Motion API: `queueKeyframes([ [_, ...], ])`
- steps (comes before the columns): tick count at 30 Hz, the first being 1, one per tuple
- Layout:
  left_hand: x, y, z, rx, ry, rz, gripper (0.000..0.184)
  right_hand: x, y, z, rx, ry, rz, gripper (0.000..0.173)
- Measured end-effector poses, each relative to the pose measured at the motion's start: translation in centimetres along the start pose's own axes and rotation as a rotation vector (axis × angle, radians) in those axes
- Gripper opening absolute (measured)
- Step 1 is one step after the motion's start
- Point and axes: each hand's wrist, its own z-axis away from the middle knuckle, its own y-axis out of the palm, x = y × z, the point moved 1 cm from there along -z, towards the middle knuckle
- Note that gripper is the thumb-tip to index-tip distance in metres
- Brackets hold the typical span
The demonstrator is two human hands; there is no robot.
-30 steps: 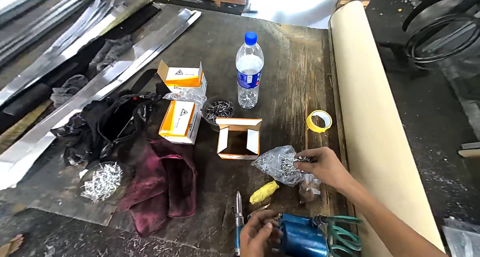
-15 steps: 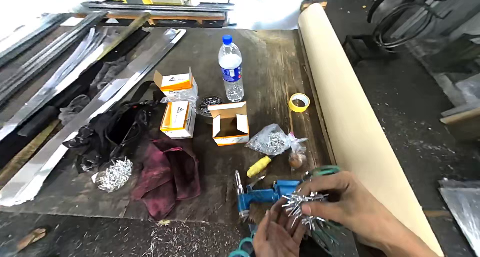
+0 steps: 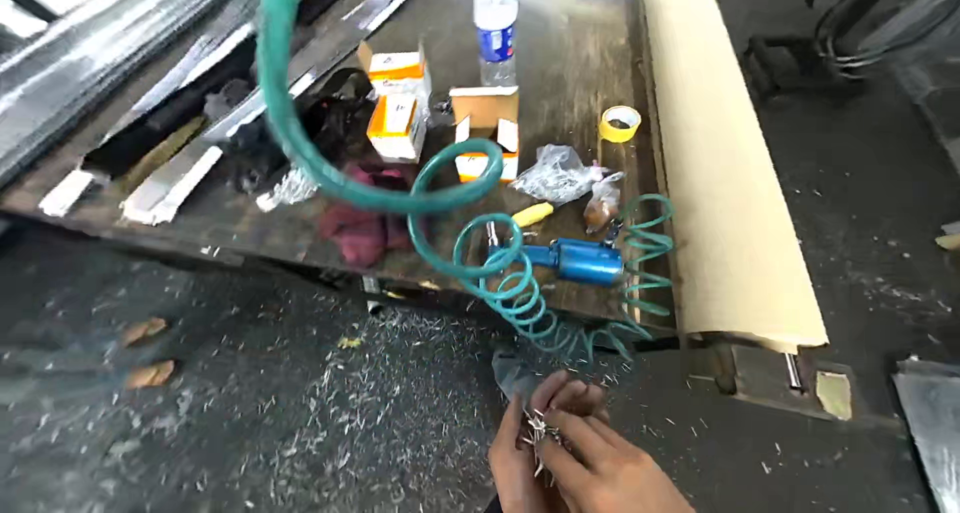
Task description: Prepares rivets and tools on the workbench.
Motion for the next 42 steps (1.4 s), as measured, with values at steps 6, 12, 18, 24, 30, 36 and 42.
queueKeyframes([
  [6, 3.1, -4.9, 8.6, -0.132, 0.082, 0.193, 0.065, 6.2, 0.9, 6.4, 0.410, -0.053, 0.058, 0.028],
  [12, 3.2, -3.8, 12.8, -0.294, 0.177, 0.286, 0.063, 7.4, -4.3, 7.0, 0.179, -0.092, -0.103, 0.019],
  [18, 1.6, -2.3, 13.5, -0.039, 0.527, -0.130, 0.057, 3.8, 3.8, 6.3, 0.011, 0.565, -1.407, 0.043],
  [24, -0.8, -0.7, 14.0, 0.201, 1.102, -1.005, 0.054, 9.6, 3.3, 5.3, -0.067, 0.864, -2.065, 0.056],
  [30, -1.8, 1.1, 15.6, 0.372, 1.163, -1.235, 0.049, 10.9, 1.6, 4.1, -0.106, 0.784, -2.119, 0.046],
  [36, -2.4, 1.7, 16.6, 0.259, 1.214, -1.313, 0.059, 11.3, 2.7, 3.7, 0.039, 0.737, -2.216, 0.041],
  [42, -2.8, 2.8, 16.2, 0.275, 1.262, -1.495, 0.061, 11.3, 3.6, 3.3, 0.111, 0.945, -2.286, 0.049],
])
